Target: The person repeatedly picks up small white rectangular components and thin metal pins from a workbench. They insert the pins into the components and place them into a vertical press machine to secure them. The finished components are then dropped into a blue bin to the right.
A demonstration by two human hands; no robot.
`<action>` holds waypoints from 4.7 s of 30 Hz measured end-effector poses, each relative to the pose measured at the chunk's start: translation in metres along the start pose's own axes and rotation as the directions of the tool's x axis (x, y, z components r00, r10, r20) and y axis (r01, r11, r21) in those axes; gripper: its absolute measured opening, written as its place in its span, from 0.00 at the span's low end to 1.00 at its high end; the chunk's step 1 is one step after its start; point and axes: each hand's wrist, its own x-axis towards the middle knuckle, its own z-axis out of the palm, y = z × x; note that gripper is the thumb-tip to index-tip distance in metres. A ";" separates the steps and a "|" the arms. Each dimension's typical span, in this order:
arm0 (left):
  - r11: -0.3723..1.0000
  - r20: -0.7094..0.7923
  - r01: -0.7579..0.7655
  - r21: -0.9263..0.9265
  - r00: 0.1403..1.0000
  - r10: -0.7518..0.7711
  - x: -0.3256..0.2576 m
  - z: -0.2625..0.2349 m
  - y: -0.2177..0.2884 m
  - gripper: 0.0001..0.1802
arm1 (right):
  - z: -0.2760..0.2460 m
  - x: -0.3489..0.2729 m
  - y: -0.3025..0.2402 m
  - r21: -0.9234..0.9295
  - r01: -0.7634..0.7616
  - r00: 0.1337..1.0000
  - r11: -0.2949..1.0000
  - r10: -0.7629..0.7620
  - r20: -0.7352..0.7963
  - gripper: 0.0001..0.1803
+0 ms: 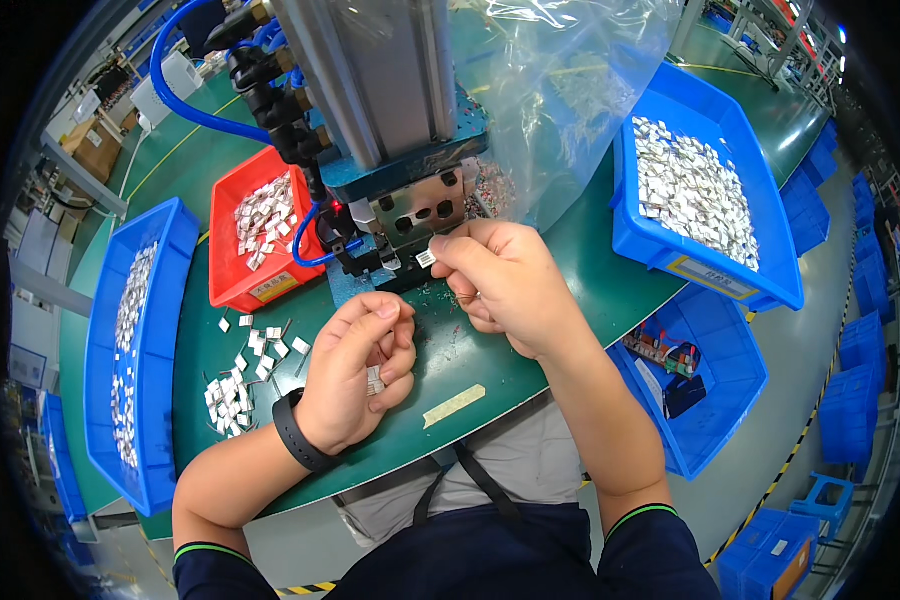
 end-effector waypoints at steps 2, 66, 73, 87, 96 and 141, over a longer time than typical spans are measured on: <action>1.000 0.006 -0.003 0.000 1.000 0.003 0.000 0.000 0.000 0.07 | -0.001 0.000 0.001 -0.009 -0.005 1.000 1.000 0.005 0.008 0.12; 0.998 -0.063 -0.060 0.006 0.996 0.061 -0.001 0.001 -0.002 0.10 | 0.004 -0.025 0.016 -0.149 -0.048 0.994 0.988 0.063 0.095 0.11; 0.996 -0.047 -0.078 0.046 0.996 0.080 0.000 0.002 -0.003 0.09 | 0.013 -0.025 0.021 -0.131 0.091 0.995 0.987 -0.085 0.051 0.13; 0.999 -0.026 -0.026 -0.031 0.999 0.025 0.000 0.001 0.000 0.07 | 0.013 -0.013 0.008 -0.021 0.109 0.983 0.994 -0.110 -0.149 0.11; 0.999 -0.019 -0.024 -0.034 1.000 0.024 0.000 0.001 0.000 0.07 | 0.013 -0.012 0.008 -0.018 0.094 0.984 0.995 -0.096 -0.149 0.11; 0.998 0.013 -0.056 0.035 0.998 0.055 0.002 -0.004 -0.002 0.18 | 0.022 -0.028 0.020 -0.377 0.123 0.967 0.918 -0.026 0.254 0.08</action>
